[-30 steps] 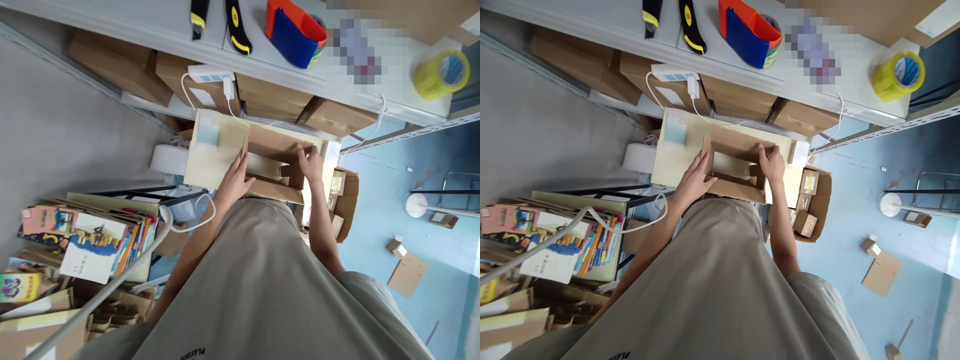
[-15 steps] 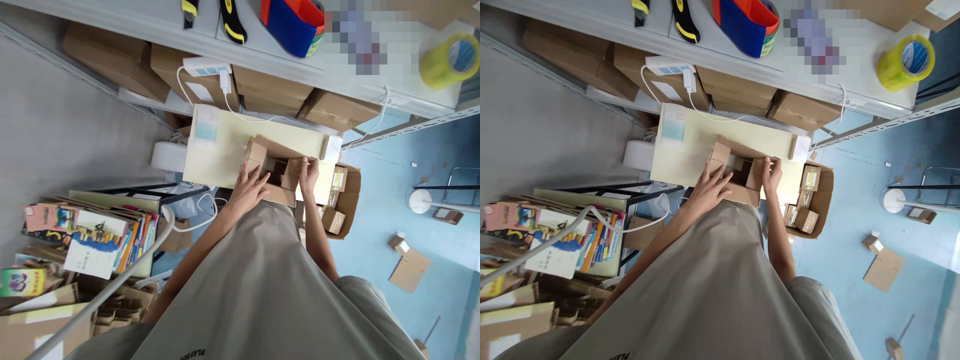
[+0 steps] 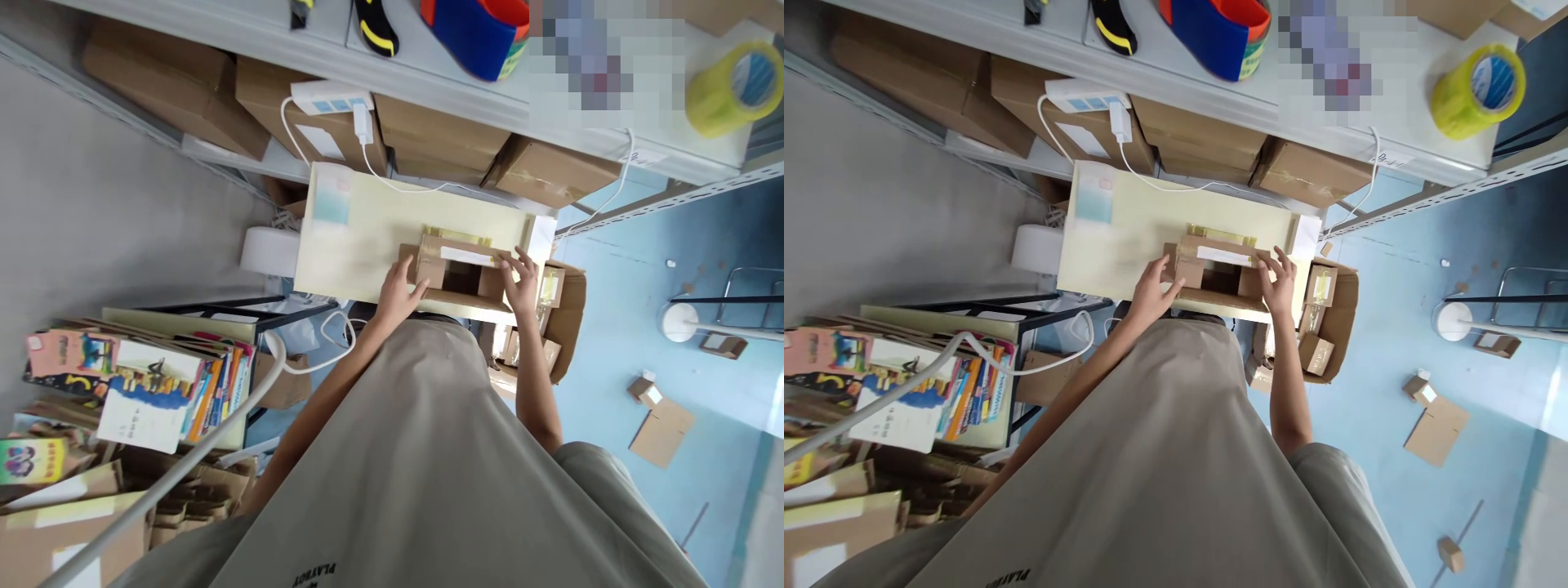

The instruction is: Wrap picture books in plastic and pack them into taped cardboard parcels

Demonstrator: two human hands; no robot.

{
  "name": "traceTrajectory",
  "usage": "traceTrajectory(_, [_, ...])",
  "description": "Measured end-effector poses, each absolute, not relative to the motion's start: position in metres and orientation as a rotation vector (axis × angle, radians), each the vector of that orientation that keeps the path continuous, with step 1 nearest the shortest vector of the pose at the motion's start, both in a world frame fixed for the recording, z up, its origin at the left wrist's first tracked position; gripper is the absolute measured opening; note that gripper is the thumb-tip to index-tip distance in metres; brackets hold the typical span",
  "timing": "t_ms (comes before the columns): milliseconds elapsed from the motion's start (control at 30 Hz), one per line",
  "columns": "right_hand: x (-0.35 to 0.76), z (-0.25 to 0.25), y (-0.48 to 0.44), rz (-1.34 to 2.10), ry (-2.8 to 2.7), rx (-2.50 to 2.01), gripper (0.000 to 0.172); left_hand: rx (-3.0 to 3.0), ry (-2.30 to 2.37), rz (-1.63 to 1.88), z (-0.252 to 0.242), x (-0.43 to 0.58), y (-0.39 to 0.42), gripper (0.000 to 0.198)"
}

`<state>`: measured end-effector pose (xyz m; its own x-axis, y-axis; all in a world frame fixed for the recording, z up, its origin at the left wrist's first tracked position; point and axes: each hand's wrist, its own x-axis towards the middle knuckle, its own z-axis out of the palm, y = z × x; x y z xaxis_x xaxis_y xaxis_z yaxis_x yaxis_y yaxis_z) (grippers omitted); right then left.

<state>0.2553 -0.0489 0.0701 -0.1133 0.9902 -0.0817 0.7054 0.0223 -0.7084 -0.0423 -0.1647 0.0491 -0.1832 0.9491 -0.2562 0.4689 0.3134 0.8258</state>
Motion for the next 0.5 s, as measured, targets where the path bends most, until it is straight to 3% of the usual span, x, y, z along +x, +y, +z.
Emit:
traceTrajectory(133, [0.277, 0.066, -0.045, 1.142, -1.846, -1.7, 0.07, 1.205, 1.602, 0.808, 0.05, -0.049, -0.161, 0.117])
traceTrajectory(200, [0.286, 0.071, -0.046, 1.318, -1.816, -1.646, 0.077, 1.311, 1.57, 0.767, 0.054, -0.049, -0.157, 0.118])
traceTrajectory(233, [0.289, 0.074, -0.047, 1.388, -1.807, -1.635, 0.081, 1.367, 1.579, 0.745, 0.056, -0.049, -0.154, 0.108])
traceTrajectory(367, [0.288, 0.072, -0.05, 1.464, -1.744, -1.668, 0.092, 1.362, 1.731, 0.74, 0.055, -0.045, -0.137, 0.039])
traceTrajectory(433, [0.28, 0.063, -0.051, 1.365, -1.669, -1.718, 0.091, 1.271, 1.813, 0.762, 0.046, -0.045, -0.126, 0.022])
traceTrajectory(500, [0.272, 0.053, -0.052, 1.271, -1.571, -1.757, 0.086, 1.138, 1.841, 0.799, 0.034, -0.045, -0.116, 0.017])
